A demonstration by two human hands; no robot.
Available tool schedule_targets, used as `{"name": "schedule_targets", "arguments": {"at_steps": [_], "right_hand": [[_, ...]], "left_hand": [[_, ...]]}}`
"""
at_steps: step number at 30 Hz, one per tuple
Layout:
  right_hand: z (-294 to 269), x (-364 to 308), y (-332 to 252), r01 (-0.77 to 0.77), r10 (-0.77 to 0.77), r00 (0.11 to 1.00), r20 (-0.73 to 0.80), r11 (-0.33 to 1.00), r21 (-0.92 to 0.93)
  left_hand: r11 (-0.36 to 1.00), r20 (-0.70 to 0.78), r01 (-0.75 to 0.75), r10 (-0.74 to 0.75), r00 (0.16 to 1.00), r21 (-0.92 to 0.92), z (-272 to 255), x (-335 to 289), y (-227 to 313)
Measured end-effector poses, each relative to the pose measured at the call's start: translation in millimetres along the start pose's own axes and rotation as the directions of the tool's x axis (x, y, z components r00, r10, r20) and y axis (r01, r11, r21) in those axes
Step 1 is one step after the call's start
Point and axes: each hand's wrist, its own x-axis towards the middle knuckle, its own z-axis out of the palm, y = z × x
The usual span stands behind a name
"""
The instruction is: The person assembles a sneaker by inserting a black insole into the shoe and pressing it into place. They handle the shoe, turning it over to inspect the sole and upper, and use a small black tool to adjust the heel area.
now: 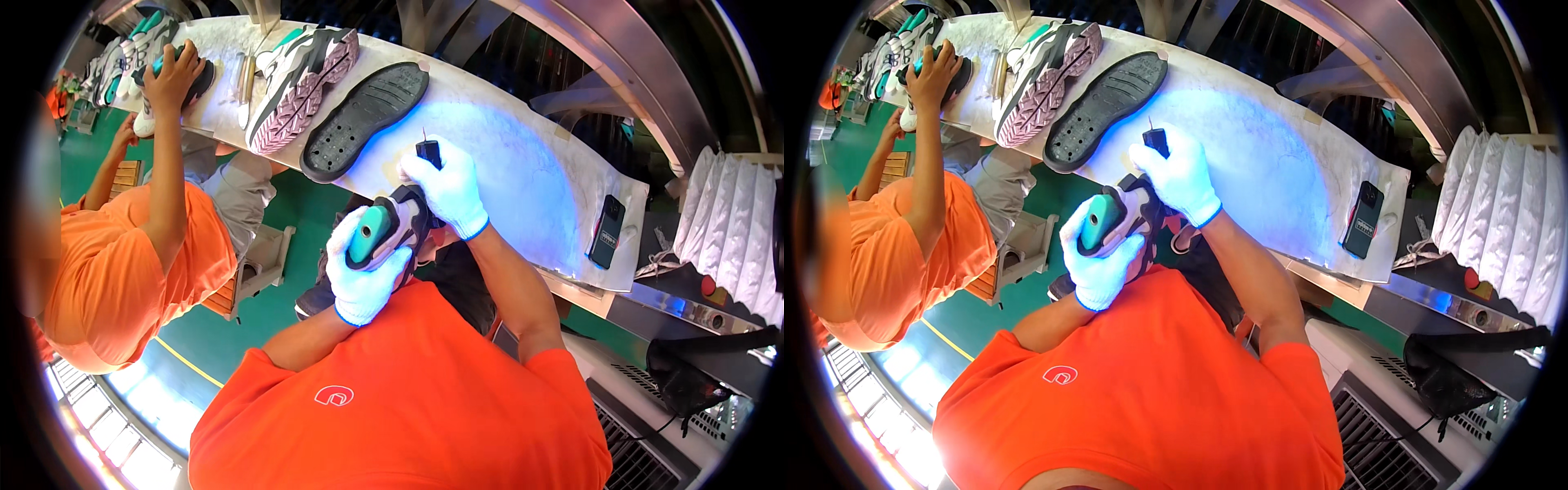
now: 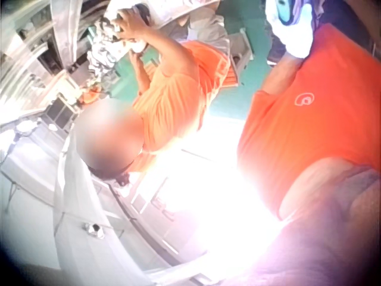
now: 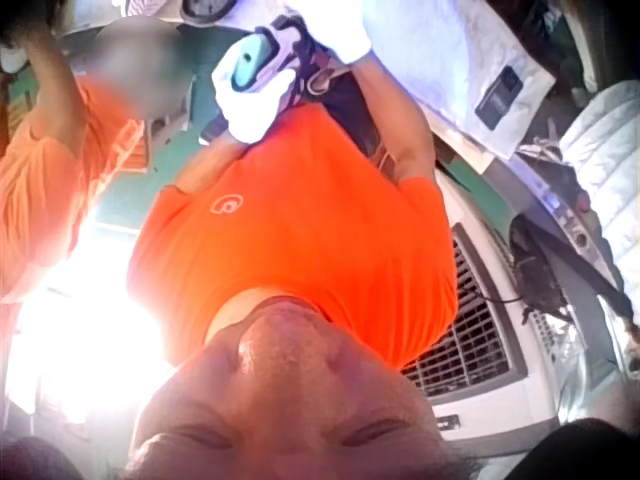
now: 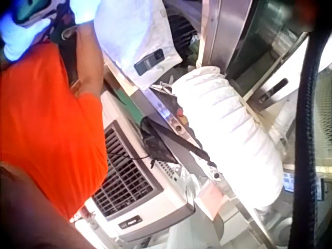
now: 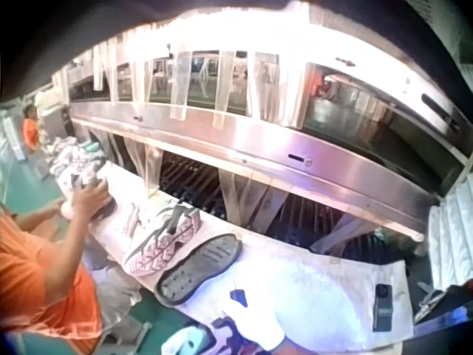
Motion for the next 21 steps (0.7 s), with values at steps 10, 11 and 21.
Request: {"name": "schedule_targets", "arguments": {"at_steps": [10,11,21], "right_hand": [[2,21,-21,0.018,0.091,0.937,0.338,0.952,-0.306],[3,26,-21,0.079,0.062,0.923,0.38,0.936,-0.344],[1,12,-2,-0.269,0.212,0.94,0.269,0.942,0.201]], "left_hand": [[0.994,-0.021,-0.034,0.036,0.999,0.103,1,-2,5],[0.994,-0.009,-0.028,0.029,1.0,0.109,2,-3,5],[0.998,-0.003,-0.056,0.056,0.998,-0.016,-2,3,-5]]}}
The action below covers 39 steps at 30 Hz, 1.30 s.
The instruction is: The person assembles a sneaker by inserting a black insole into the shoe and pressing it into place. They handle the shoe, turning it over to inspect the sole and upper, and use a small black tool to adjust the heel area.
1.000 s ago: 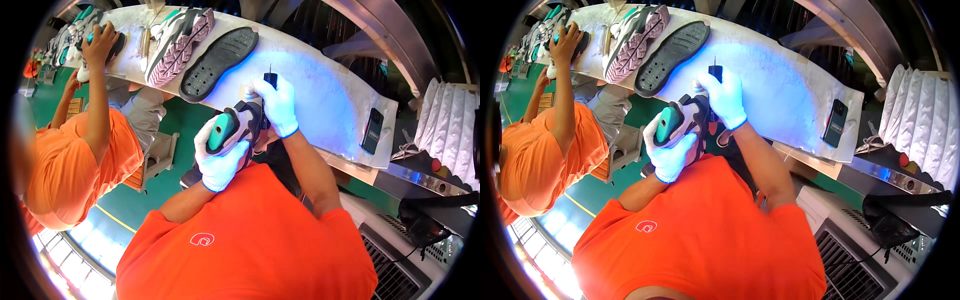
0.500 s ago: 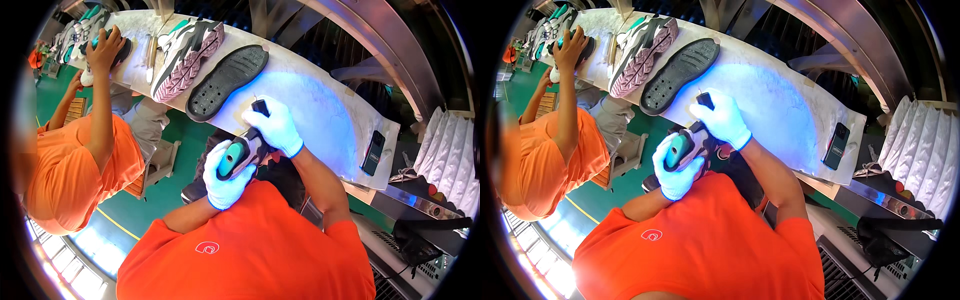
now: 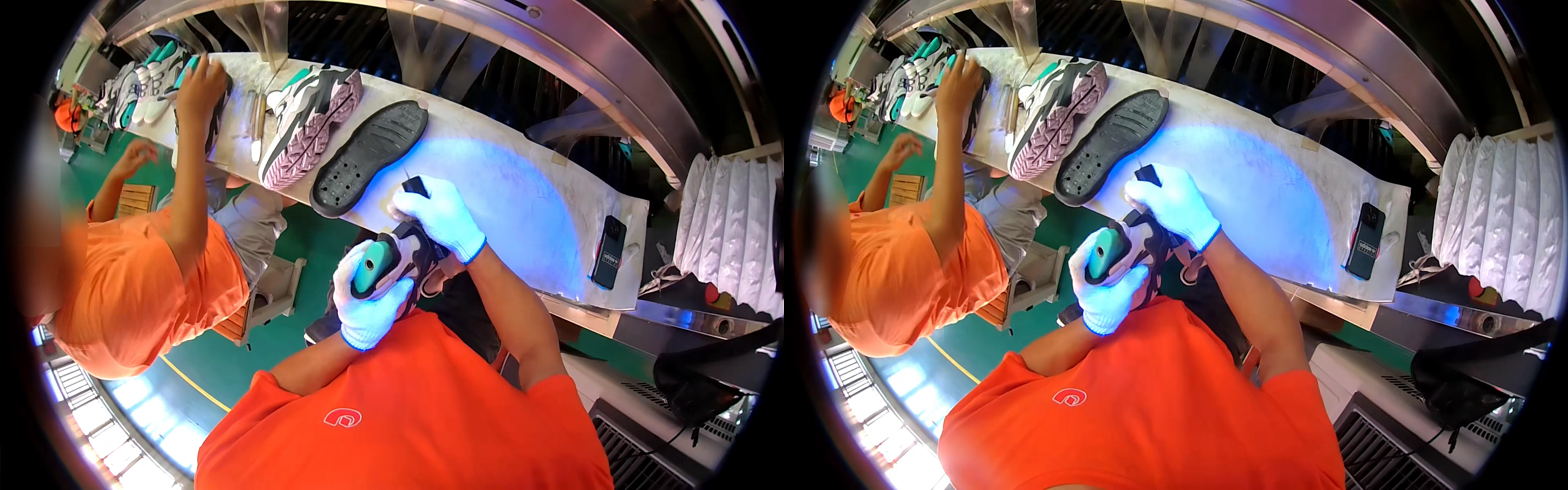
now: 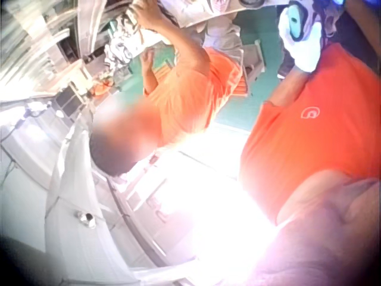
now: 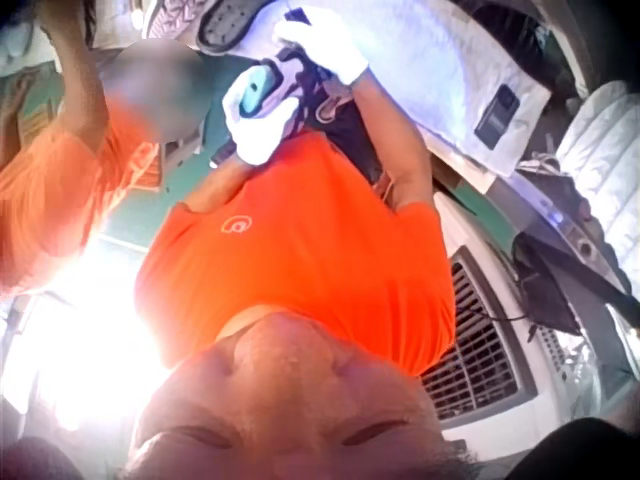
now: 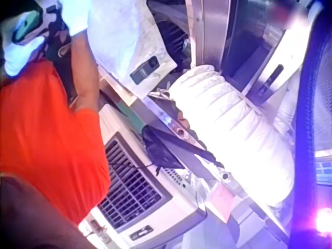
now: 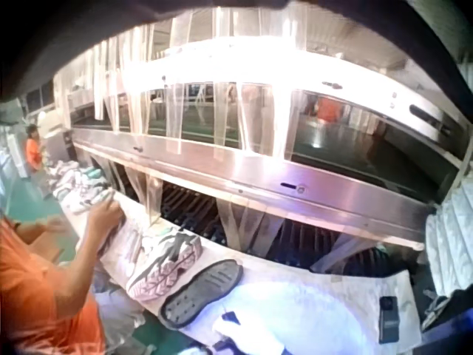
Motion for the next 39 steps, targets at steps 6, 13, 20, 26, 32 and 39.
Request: {"name": "schedule_targets", "arguments": {"at_steps": [6,13,20,26,32,39], "right_hand": [[-3,7,-5,-0.032,0.045,0.996,0.072,0.985,-0.168],[3,11,-13,0.045,-0.017,0.998,0.055,0.821,-0.57],[5,-6,7,0.047,0.01,0.987,-0.161,0.937,0.345],[6,-4,-8,-0.047,0.042,0.995,-0.094,0.998,-0.049],[7,2,-13,-0.014,-0.024,0.993,-0.116,0.95,-0.311],[4,-24,15,0.06,-0.007,0.978,-0.207,0.966,0.251]], "left_hand": [[1.0,0.042,0.02,-0.02,0.999,-0.019,-1,-4,2],[0.993,0.027,0.111,-0.109,0.994,-0.049,0,0,11],[0.951,0.09,0.309,-0.309,0.947,0.008,-8,31,33],[0.897,0.072,0.443,-0.442,0.894,0.013,-9,39,44],[0.901,0.058,0.414,-0.409,0.91,-0.131,-3,30,30],[0.953,0.09,0.3,-0.303,0.949,0.051,-12,37,36]]}}
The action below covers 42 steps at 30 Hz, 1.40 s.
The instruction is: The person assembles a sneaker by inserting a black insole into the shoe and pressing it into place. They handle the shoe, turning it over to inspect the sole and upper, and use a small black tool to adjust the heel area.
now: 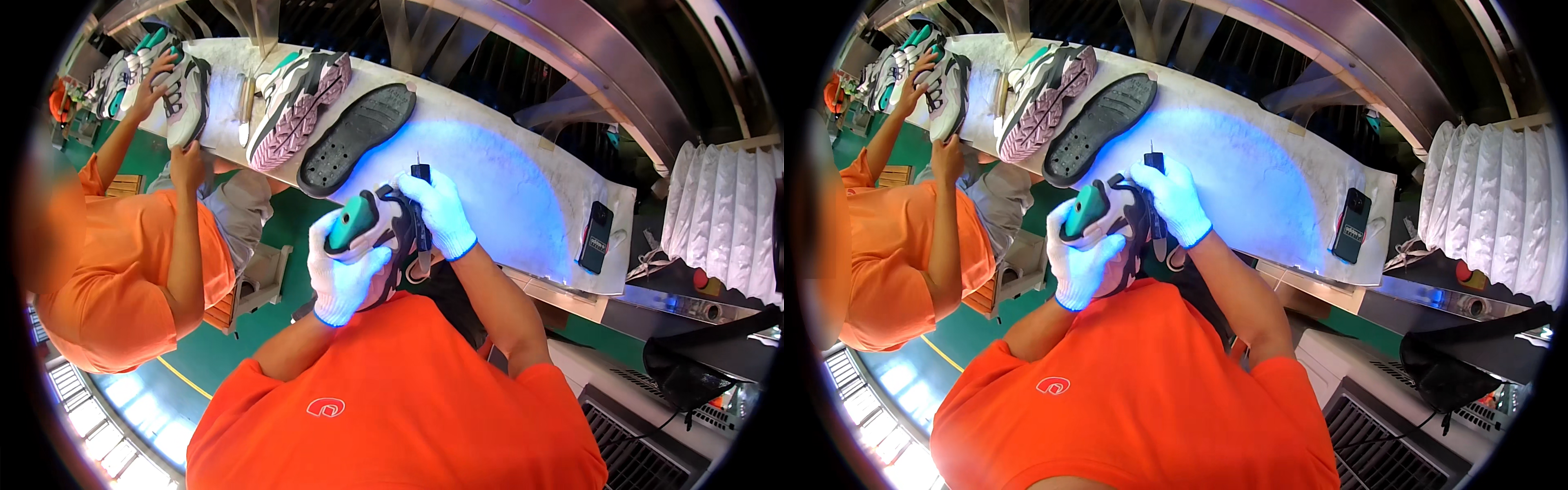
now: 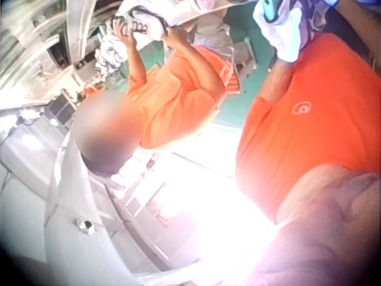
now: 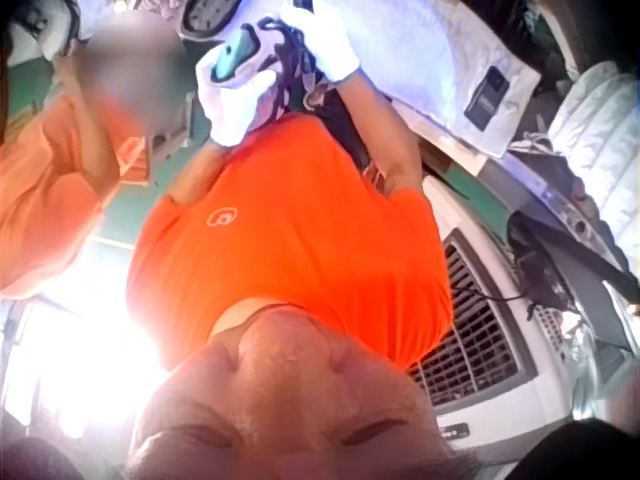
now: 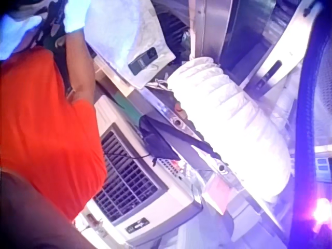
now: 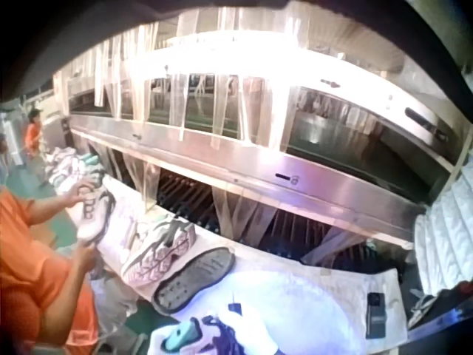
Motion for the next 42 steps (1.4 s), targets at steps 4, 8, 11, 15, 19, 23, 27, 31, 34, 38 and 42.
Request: {"name": "schedule_targets", "arguments": {"at_steps": [4,8,11,15,19,23,27,31,34,38,42], "right_hand": [[9,-9,-2,-0.003,-0.01,0.997,-0.074,0.986,-0.165],[17,-9,3,0.157,-0.285,0.952,-0.109,0.763,-0.627],[19,-9,-2,0.193,-0.345,0.932,-0.111,0.731,-0.654],[16,-19,10,0.047,-0.101,0.953,-0.287,0.981,-0.188],[17,-22,11,0.041,-0.07,0.949,-0.308,0.994,-0.099],[28,-28,8,0.016,-0.125,0.917,-0.379,0.96,-0.279],[38,-26,1,0.011,-0.304,0.898,-0.318,0.738,-0.674],[33,-12,3,0.195,-0.399,0.913,-0.084,0.608,-0.77],[36,-11,-6,0.073,-0.257,0.944,-0.206,0.773,-0.63],[16,-15,16,0.089,-0.035,0.938,-0.344,0.986,0.144],[-14,-33,0,0.024,0.041,0.982,-0.182,0.94,0.34]], "left_hand": [[0.973,0.005,0.128,-0.13,0.992,-0.19,0,-1,-1],[0.992,-0.047,0.04,-0.046,0.998,-0.121,6,-6,-14],[0.989,-0.05,-0.009,0.002,0.999,-0.145,12,-9,-18],[0.993,-0.031,-0.118,0.118,0.992,0.004,12,-13,-12],[0.994,-0.03,-0.113,0.112,0.993,-0.013,12,-11,-10],[0.991,-0.052,-0.127,0.124,0.991,-0.047,11,-13,-17],[0.988,-0.075,-0.145,0.149,0.986,0.055,7,-14,-26],[0.998,-0.142,-0.062,0.06,0.988,-0.007,11,-22,-30],[0.902,-0.169,-0.014,-0.066,0.983,-0.432,27,-24,-31],[0.934,-0.041,-0.333,0.34,0.939,0.126,15,-21,-23],[0.666,0.186,-0.733,0.71,0.679,0.136,4,-8,-29]]}}
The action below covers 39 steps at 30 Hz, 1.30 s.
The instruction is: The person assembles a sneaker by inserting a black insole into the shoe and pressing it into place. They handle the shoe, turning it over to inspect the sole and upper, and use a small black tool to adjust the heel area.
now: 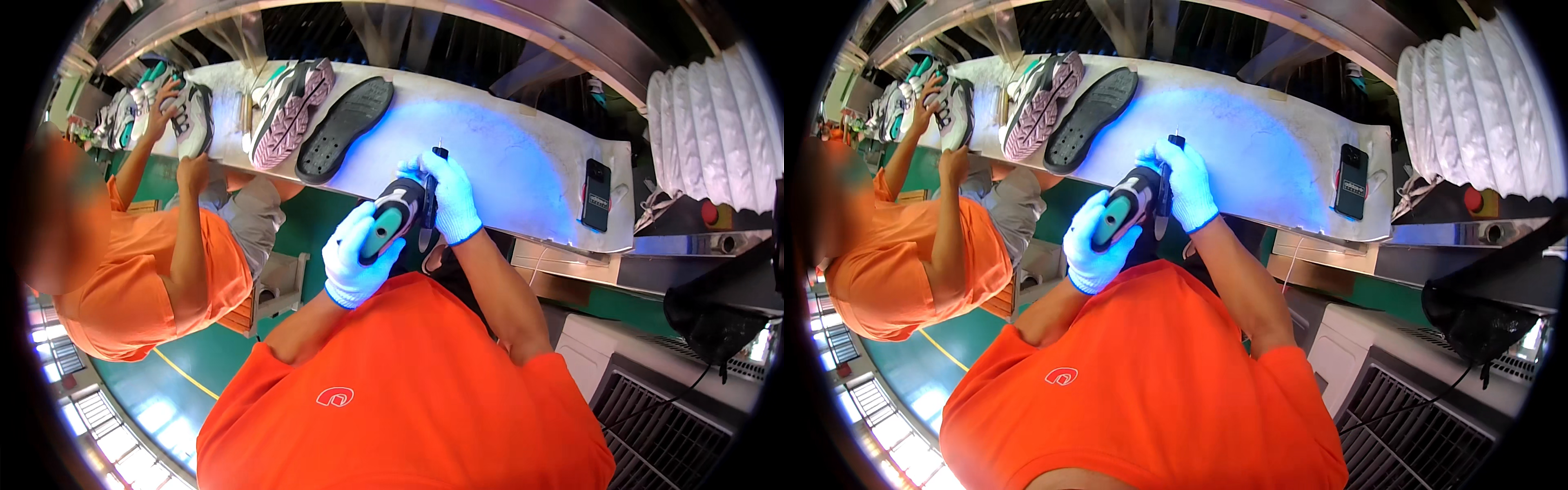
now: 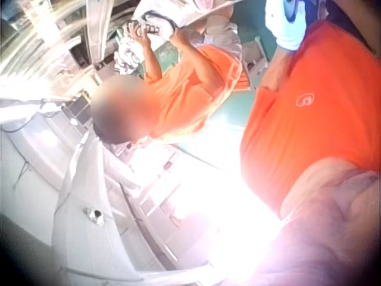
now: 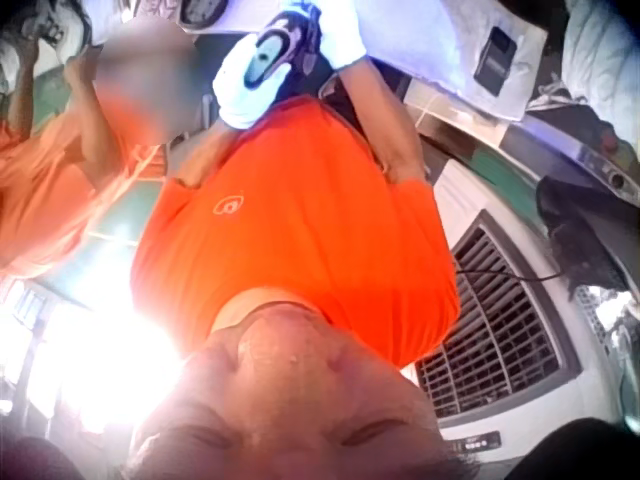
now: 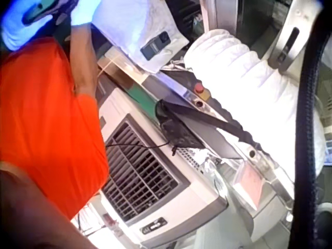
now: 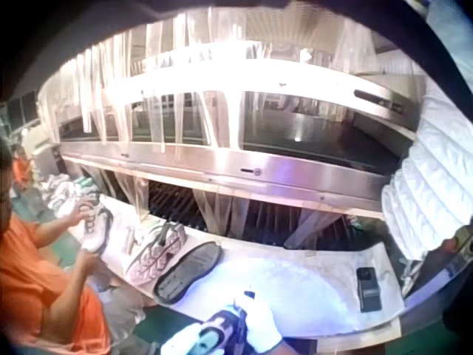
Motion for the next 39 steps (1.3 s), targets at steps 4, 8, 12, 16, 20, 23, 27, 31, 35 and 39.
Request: {"name": "schedule_targets", "arguments": {"at_steps": [4,8,12,16,20,23,27,31,35,39], "right_hand": [[-13,15,-8,0.177,-0.154,0.978,0.138,0.969,-0.173],[-6,20,-6,0.109,-0.075,0.979,0.191,0.979,-0.172],[6,25,-17,0.142,-0.056,0.957,0.285,0.946,-0.291],[9,27,-17,0.1,0.002,0.969,0.247,0.91,-0.402],[10,33,-18,0.303,-0.083,0.933,0.349,0.703,-0.643],[23,43,-26,0.259,0.154,0.909,0.387,0.52,-0.814],[38,59,-26,0.291,0.387,0.808,0.444,0.393,-0.872],[37,54,-33,0.003,0.38,0.89,0.252,0.548,-0.837],[47,51,-37,0.114,0.421,0.854,0.307,0.424,-0.899],[69,65,-34,0.345,0.518,0.777,0.359,0.127,-0.93]], "left_hand": [[0.982,0.092,-0.171,0.164,0.982,0.078,2,-2,-14],[0.979,0.085,-0.201,0.197,0.977,0.043,2,-6,-22],[0.973,0.089,-0.224,0.219,0.972,0.048,3,-6,-25],[0.967,0.02,-0.253,0.252,0.967,0.041,10,-2,-30],[0.957,0.017,-0.29,0.29,0.957,-0.012,10,-8,-45],[0.952,0.02,-0.299,0.301,0.953,-0.071,9,-8,-52],[0.955,0.048,-0.282,0.287,0.957,-0.089,8,-4,-55],[0.968,0.147,-0.252,0.251,0.957,-0.018,-2,8,-44],[0.967,0.161,-0.255,0.252,0.954,-0.005,-8,16,-38],[0.971,0.07,-0.237,0.238,0.969,-0.033,-2,11,-38]]}}
